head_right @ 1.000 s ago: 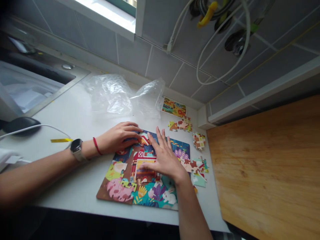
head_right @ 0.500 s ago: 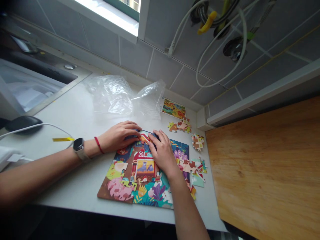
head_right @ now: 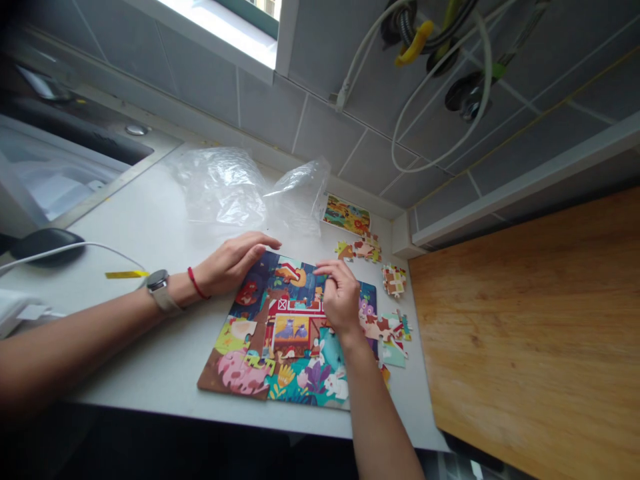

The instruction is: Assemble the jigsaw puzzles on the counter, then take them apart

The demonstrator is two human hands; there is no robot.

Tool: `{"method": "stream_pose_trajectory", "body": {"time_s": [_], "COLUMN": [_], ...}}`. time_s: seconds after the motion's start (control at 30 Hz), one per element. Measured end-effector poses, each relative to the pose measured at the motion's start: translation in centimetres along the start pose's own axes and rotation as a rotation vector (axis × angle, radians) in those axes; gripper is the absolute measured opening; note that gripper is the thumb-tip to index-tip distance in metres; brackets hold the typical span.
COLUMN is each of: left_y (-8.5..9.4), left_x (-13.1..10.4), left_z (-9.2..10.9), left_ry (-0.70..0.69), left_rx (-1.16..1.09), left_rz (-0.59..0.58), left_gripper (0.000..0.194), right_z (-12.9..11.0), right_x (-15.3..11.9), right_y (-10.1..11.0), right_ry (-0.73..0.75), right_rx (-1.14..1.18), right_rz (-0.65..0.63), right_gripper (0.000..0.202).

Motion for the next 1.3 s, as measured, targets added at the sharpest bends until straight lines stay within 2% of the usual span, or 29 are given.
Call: {"method": "stream_pose_trajectory", "body": {"time_s": [0.1,0.17,0.27,0.53,0.67,0.77,0.87,1.0,1.1,1.2,1.3], "left_y": [0.8,1.1,1.2,0.6,0.4,0.3,0.4,0.4,0.3,0.2,-0.1], "left_x": [0.1,0.2,0.1,-0.1,-0.2,-0.2,-0.2,-0.2,-0.1,0.1,0.2], "left_z": [0.6,0.9,1.0,0.3,0.1,0.0,0.0,-0.1,-0.1,-0.1,-0.2], "left_ry": [-0.007,0.005,0.050,0.102,0.084,0.077,0.088,0.105,0.111,0.075,-0.035], "left_rx": [-0.029,-0.045,-0.078,-0.130,-0.140,-0.143,-0.149,-0.152,-0.149,-0.084,0.055], "left_rz": [0.135,0.183,0.182,0.088,0.028,-0.001,-0.005,-0.019,-0.059,-0.092,-0.138], "left_gripper": [0.058,0.062,0.063,0.062,0.053,0.049,0.050,0.051,0.052,0.054,0.054], "right_z": [0.7,0.9,0.8,0.9,1.4,1.8,2.0,1.6,0.7,-0.6,-2.0], "right_x": [0.1,0.1,0.3,0.5,0.8,1.6,2.7,3.1,1.7,-0.2,-1.4], "right_y": [1.1,1.4,1.5,1.8,2.3,3.6,6.0,10.0,12.2,12.4,11.0], "right_ry": [-0.088,-0.109,-0.128,-0.125,-0.104,-0.101,-0.096,-0.077,-0.060,-0.050,0.011], "right_rx": [0.257,0.432,0.575,0.702,0.694,0.645,0.570,0.406,0.169,-0.122,-0.334], "right_rz": [0.211,0.269,0.300,0.309,0.355,0.420,0.431,0.357,0.245,-0.027,-0.317], "right_gripper": [0.023,0.020,0.018,0.020,0.019,0.017,0.015,0.012,0.014,0.021,0.024]}}
Point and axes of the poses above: each hand's wrist, its own x-axis towards the middle knuckle, its own y-axis out of the back of the hand, z = x × y, the point moved 2 cm from there along x, towards the middle knuckle, and after that the axes turned 10 degrees about -x, right-handed, at the moved point
